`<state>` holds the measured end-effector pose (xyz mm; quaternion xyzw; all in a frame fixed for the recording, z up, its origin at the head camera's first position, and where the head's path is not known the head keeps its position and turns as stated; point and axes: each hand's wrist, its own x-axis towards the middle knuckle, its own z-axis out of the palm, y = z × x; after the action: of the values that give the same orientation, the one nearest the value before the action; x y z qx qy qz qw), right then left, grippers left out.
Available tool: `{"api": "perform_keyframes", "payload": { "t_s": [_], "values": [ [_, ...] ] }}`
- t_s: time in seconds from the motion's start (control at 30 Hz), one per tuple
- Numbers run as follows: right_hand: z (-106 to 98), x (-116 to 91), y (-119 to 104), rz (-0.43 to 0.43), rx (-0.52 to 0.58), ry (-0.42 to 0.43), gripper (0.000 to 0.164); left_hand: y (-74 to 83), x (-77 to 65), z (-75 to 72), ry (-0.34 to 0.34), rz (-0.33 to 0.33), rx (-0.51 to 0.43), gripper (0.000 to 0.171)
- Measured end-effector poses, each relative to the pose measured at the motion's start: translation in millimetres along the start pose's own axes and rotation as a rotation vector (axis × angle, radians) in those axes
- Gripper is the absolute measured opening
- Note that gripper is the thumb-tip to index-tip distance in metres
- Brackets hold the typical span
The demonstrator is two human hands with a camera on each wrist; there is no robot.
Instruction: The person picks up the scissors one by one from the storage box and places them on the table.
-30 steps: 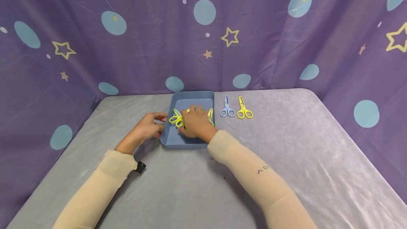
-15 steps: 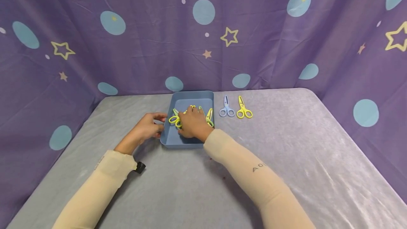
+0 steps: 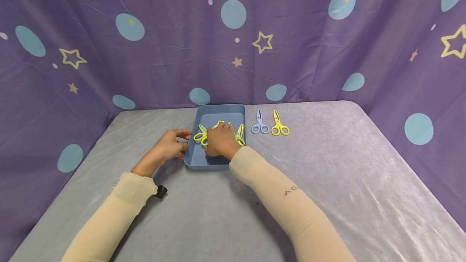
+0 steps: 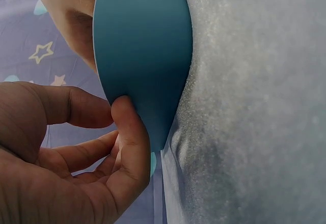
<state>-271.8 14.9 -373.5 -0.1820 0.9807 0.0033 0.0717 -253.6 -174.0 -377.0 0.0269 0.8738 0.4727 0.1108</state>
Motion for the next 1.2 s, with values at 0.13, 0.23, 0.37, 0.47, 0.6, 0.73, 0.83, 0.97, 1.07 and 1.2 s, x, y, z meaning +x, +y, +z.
{"api": "perform_keyframes", "payload": {
  "t_s": [0.13, 0.23, 0.37, 0.47, 0.6, 0.73, 0.83, 0.97, 1.07, 1.2],
  "values": [
    [-1, -1, -1, 0.017, 0.010, -0.014, 0.072, -0.2, -0.9, -0.4, -0.001, 0.002, -0.002, 0.063],
    [-1, 0, -2, 0.018, 0.015, -0.011, 0.071, 0.2, -1.7, -0.4, -0.004, 0.003, -0.002, 0.063],
    [0, 0, -1, 0.010, 0.002, 0.009, 0.069, 0.8, -2.3, 0.1, -0.006, 0.002, -0.002, 0.063],
    [1, -1, -1, 0.001, -0.012, 0.036, 0.064, 1.4, -2.8, 0.2, -0.008, 0.002, 0.000, 0.063],
    [0, -2, -1, -0.016, -0.020, 0.075, 0.054, 2.5, -3.6, -0.6, -0.012, -0.004, 0.008, 0.063],
    [-3, -5, -1, -0.037, -0.001, 0.121, 0.051, 3.0, -4.6, -1.3, -0.018, -0.012, 0.011, 0.062],
    [-6, -8, -2, -0.054, 0.007, 0.157, 0.049, 3.0, -4.5, -1.4, -0.017, -0.014, 0.006, 0.062],
    [-10, -12, 0, -0.075, 0.000, 0.196, 0.048, 2.1, -3.0, -1.4, -0.011, -0.009, 0.002, 0.062],
    [-11, -14, 2, -0.084, 0.012, 0.217, 0.048, 1.5, -2.6, -1.3, -0.010, -0.006, 0.004, 0.062],
    [-12, -17, 5, -0.079, 0.052, 0.217, 0.047, 1.5, -3.4, -0.9, -0.007, -0.002, 0.009, 0.062]
  ]
}}
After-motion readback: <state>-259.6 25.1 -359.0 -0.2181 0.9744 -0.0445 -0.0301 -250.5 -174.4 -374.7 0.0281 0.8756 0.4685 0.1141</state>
